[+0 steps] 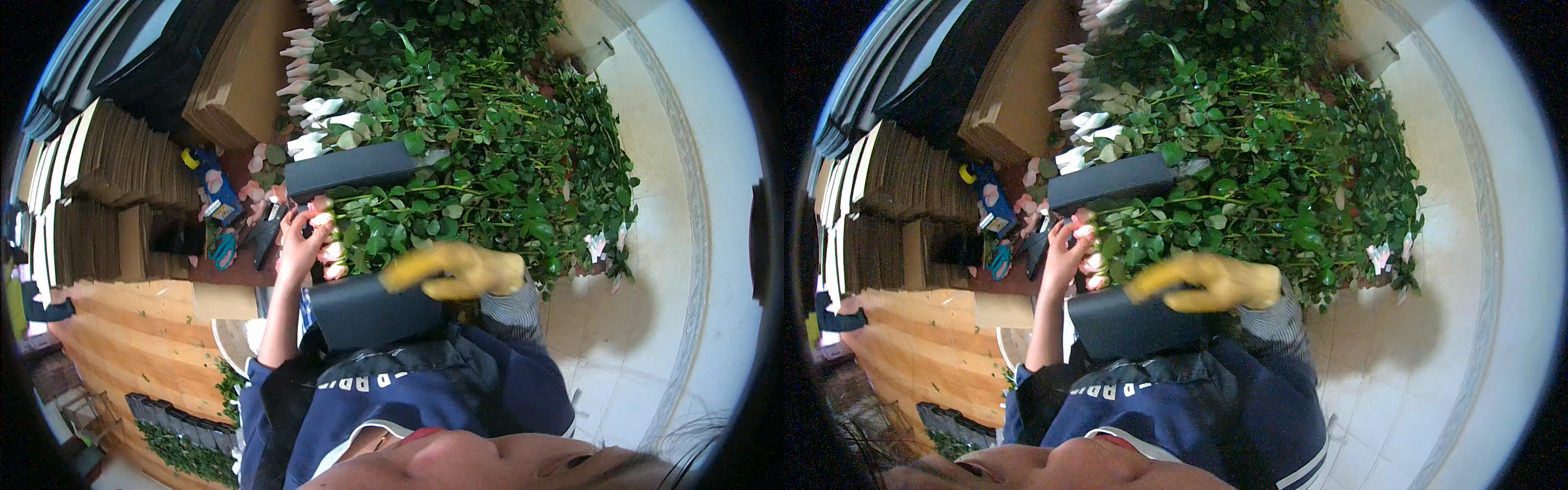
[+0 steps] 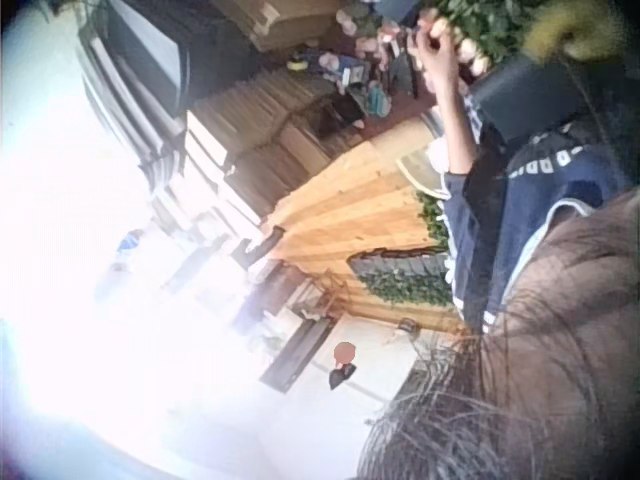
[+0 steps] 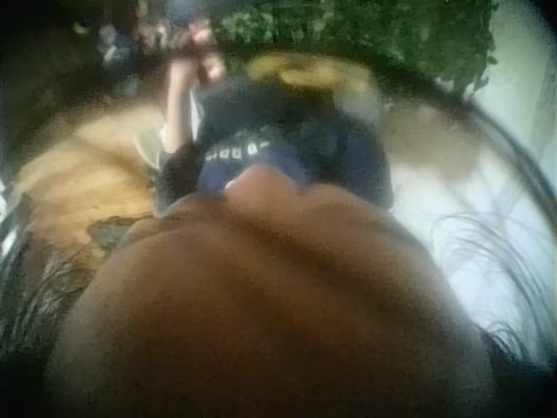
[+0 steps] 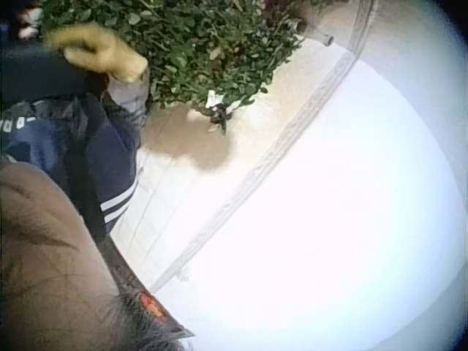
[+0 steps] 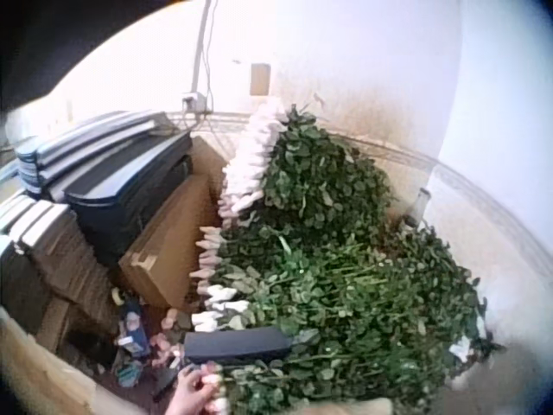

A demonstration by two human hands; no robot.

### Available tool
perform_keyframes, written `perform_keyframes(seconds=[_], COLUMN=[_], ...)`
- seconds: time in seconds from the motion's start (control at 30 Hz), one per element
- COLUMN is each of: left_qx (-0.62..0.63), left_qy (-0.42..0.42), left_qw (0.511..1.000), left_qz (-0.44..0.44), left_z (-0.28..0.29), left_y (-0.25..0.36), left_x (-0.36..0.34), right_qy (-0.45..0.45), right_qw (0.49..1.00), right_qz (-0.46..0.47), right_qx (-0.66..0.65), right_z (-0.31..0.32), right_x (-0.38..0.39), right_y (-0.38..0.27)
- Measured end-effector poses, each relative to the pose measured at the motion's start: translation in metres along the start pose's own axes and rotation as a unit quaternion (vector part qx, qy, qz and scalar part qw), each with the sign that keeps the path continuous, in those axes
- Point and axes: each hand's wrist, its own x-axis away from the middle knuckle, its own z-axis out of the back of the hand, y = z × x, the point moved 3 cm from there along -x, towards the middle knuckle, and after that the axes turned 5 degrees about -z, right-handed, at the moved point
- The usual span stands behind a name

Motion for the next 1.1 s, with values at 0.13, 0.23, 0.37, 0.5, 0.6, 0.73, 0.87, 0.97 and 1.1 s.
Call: perform_keyframes(seconds=[0.13,0.23,0.37,0.5,0.6,0.73,0.87,0.97,1.1], left_qx=[0.004,-0.027,-0.017,-0.052,0.210,-0.051,-0.265,-0.390,-0.419], left_qy=[-0.017,-0.018,-0.017,-0.028,-0.186,-0.023,0.305,0.277,0.209], left_qw=[1.000,0.999,1.000,0.996,0.959,0.996,0.913,0.875,0.878], left_qz=[-0.007,-0.010,-0.014,-0.063,0.039,-0.066,-0.044,0.072,0.098], left_z=[-0.003,0.000,0.000,0.000,0.048,0.194,0.331,0.360,0.357], left_y=[-0.001,0.004,0.017,-0.015,0.007,0.026,0.007,0.000,-0.011], left_x=[-0.003,-0.001,0.001,-0.006,0.010,0.041,0.042,0.019,-0.007], right_qy=[0.017,0.094,0.084,-0.011,0.044,0.045,0.021,0.033,0.084], right_qw=[0.951,0.882,0.916,0.992,0.932,0.823,0.838,0.863,0.879], right_qz=[-0.292,-0.459,0.155,0.053,-0.067,-0.085,-0.098,-0.112,-0.042], right_qx=[-0.096,0.041,-0.360,-0.117,0.353,0.559,0.536,0.491,0.468], right_z=[-0.045,-0.082,-0.060,-0.030,-0.012,0.007,0.007,0.011,0.009], right_x=[0.072,0.094,0.063,-0.009,-0.078,-0.123,-0.131,-0.124,-0.114], right_y=[0.067,0.112,0.034,-0.029,0.021,0.061,0.050,0.057,0.065])
